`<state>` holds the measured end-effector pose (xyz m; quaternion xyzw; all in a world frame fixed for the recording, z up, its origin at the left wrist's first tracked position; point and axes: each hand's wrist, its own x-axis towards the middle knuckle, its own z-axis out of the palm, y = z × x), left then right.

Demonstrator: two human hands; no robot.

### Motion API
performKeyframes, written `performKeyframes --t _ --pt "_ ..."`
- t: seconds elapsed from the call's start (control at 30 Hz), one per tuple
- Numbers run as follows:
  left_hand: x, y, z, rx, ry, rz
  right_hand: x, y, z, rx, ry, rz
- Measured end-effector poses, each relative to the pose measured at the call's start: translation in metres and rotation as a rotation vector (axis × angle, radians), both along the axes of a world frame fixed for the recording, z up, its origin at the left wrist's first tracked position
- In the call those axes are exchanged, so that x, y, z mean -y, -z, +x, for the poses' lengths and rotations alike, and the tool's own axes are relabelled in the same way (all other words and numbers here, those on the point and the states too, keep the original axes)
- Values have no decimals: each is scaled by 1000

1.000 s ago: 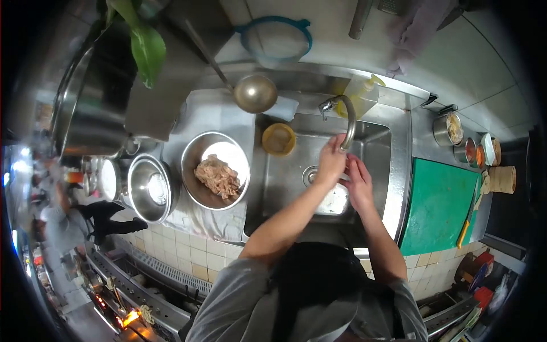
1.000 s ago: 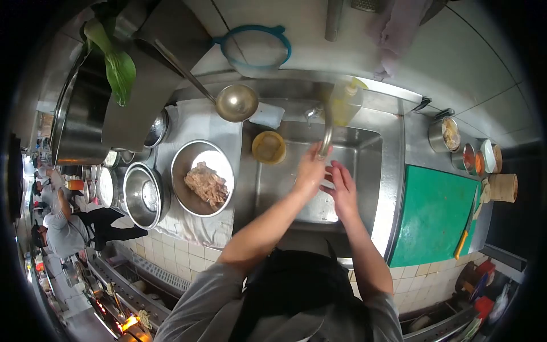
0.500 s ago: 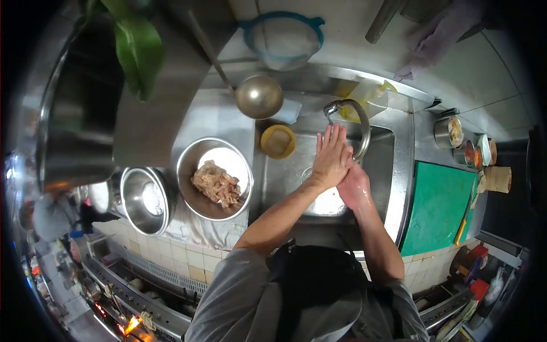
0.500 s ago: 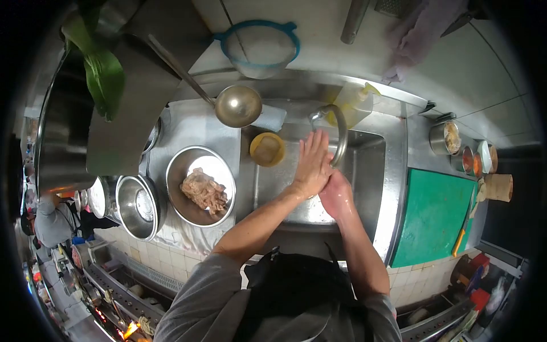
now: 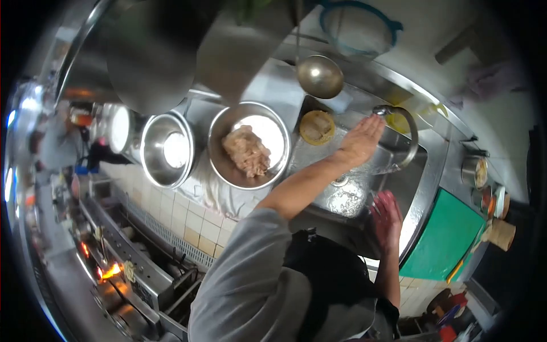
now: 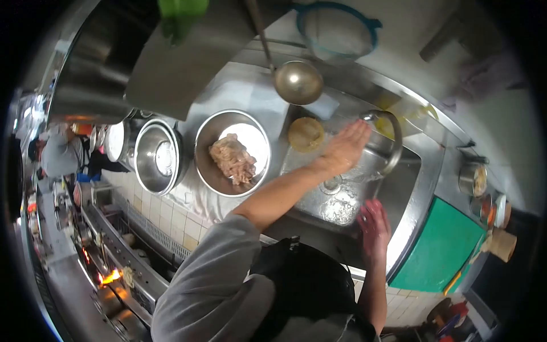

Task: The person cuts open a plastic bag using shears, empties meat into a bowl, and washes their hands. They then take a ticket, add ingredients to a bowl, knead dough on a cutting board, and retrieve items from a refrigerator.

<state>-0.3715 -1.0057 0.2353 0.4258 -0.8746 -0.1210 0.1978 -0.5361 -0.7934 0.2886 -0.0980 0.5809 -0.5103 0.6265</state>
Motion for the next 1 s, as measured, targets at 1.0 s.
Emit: performKeyframes --t 1.0 --pt "-739 -35 170 237 -1593 764 -106 14 18 -41 -848 -264"
